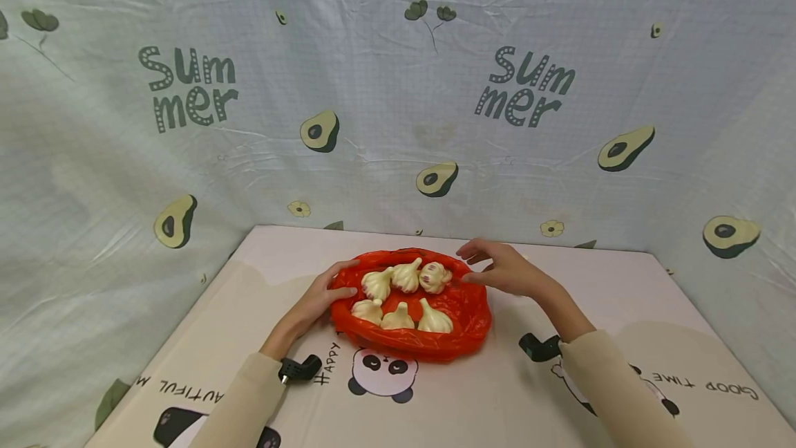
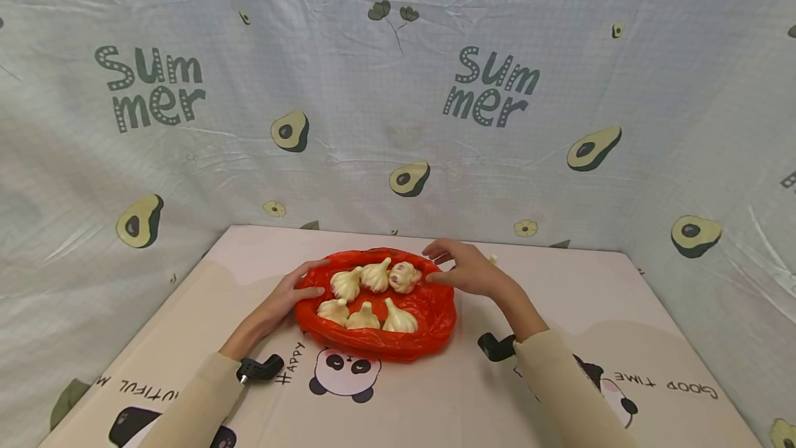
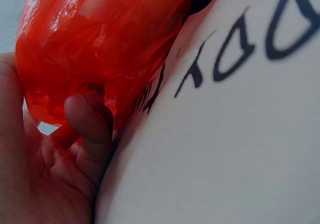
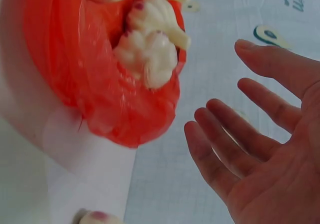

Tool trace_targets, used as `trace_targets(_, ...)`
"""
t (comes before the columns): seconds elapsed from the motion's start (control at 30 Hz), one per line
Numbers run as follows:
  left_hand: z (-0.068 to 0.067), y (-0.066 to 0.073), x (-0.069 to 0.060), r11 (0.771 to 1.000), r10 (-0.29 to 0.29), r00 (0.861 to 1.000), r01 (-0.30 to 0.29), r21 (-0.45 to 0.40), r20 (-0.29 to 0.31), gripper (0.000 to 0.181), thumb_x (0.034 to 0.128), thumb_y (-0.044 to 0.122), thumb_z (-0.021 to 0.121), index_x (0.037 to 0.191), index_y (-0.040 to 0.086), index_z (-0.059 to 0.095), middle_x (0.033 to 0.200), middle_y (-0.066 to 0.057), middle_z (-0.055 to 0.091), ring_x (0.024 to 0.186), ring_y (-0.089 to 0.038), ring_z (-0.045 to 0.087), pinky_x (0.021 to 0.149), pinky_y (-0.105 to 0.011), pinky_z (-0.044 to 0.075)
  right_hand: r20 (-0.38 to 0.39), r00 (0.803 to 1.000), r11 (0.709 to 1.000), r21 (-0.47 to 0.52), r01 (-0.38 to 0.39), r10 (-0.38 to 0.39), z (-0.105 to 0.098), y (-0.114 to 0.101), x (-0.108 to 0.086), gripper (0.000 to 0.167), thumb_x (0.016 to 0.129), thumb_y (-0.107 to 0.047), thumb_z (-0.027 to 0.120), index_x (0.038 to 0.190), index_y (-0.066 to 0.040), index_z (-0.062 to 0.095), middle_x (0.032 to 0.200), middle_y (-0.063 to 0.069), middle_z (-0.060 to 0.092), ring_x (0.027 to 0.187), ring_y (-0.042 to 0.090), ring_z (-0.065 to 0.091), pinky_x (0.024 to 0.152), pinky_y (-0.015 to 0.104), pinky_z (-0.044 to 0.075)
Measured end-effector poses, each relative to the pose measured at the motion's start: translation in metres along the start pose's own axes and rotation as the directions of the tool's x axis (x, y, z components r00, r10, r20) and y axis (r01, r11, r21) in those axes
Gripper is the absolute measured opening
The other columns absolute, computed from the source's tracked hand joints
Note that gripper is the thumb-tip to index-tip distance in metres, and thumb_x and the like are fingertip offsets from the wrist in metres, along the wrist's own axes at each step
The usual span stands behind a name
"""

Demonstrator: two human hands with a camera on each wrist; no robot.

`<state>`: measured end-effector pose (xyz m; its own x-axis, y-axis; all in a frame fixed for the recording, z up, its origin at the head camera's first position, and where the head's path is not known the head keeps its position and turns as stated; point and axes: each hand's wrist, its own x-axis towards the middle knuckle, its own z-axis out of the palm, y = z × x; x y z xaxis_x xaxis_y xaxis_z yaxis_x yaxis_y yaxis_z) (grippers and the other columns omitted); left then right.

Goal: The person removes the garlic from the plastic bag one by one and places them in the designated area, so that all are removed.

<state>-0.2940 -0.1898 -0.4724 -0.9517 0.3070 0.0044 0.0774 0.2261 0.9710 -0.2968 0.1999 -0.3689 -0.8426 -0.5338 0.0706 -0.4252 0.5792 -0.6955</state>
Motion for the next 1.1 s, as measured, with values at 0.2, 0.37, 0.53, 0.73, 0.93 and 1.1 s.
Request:
trace_targets(0.2,0.0,0.001,0.0,1.0,0.007,1.0,-0.007,0.0,0.002,0.061,0.0978,0.019,0.062,0.155,0.02,0.043,0.166,-0.014,0.035,0.148,-0.042,0.039,0.119,-0.058,0.041,0.103,0.994,0.999,0.028,0.041,-0.043,0.013,-0.012,0.005,0.045,0.093,-0.019,0.074,0.131,-0.002,0.06,0.131,0.021,0.067,0.122,0.042,0.063,0.097,0.048,0.061)
trace_targets(0.37,-0.001,0.0,0.001,1.0,0.004,1.0,-0.004,-0.004,-0.001,0.06,0.0981,0.018,0.062,0.155,0.02,0.043,0.166,-0.014,0.035,0.148,-0.042,0.039,0.12,-0.058,0.04,0.194,0.98,0.999,0.024,0.03,-0.034,0.025,-0.016,0.009,0.047,0.093,-0.022,0.074,0.134,-0.005,0.06,0.13,0.019,0.068,0.122,0.038,0.065,0.094,0.041,0.062)
trace_targets(0.53,0.0,-0.001,0.002,1.0,0.006,1.0,-0.006,0.0,-0.001,0.06,0.098,0.019,0.062,0.155,0.021,0.044,0.165,-0.014,0.036,0.148,-0.041,0.04,0.119,-0.057,0.041,0.259,0.966,0.998,0.06,0.008,-0.023,0.035,-0.015,0.013,0.049,0.092,-0.02,0.073,0.136,-0.002,0.059,0.132,0.02,0.065,0.123,0.035,0.064,0.096,0.04,0.062)
trace_targets(0.73,0.001,0.0,0.002,1.0,0.008,1.0,-0.008,0.004,-0.001,0.06,0.0976,0.019,0.062,0.155,0.021,0.044,0.165,-0.014,0.036,0.148,-0.041,0.04,0.119,-0.057,0.041,0.32,0.947,0.998,0.034,-0.048,0.035,0.043,-0.016,0.015,0.052,0.09,-0.023,0.076,0.136,-0.006,0.059,0.131,0.014,0.066,0.122,0.029,0.063,0.097,0.042,0.061)
trace_targets(0.93,0.0,0.0,0.002,1.0,0.01,1.0,-0.01,0.0,-0.001,0.06,0.0978,0.019,0.062,0.155,0.021,0.044,0.164,-0.014,0.037,0.147,-0.041,0.04,0.119,-0.057,0.041,0.337,0.939,0.998,0.0,-0.067,0.063,0.052,-0.013,0.017,0.046,0.088,-0.025,0.078,0.131,-0.015,0.062,0.129,0.007,0.065,0.121,0.027,0.062,0.099,0.043,0.06)
trace_targets(1.1,0.0,-0.001,0.002,1.0,0.012,1.0,-0.012,-0.002,0.0,0.06,0.098,0.018,0.062,0.155,0.021,0.044,0.164,-0.014,0.037,0.147,-0.042,0.04,0.119,-0.058,0.041,0.351,0.934,0.998,-0.012,-0.068,0.068,0.056,-0.015,0.018,0.046,0.087,-0.026,0.079,0.128,-0.014,0.063,0.125,0.005,0.065,0.119,0.026,0.06,0.098,0.045,0.059)
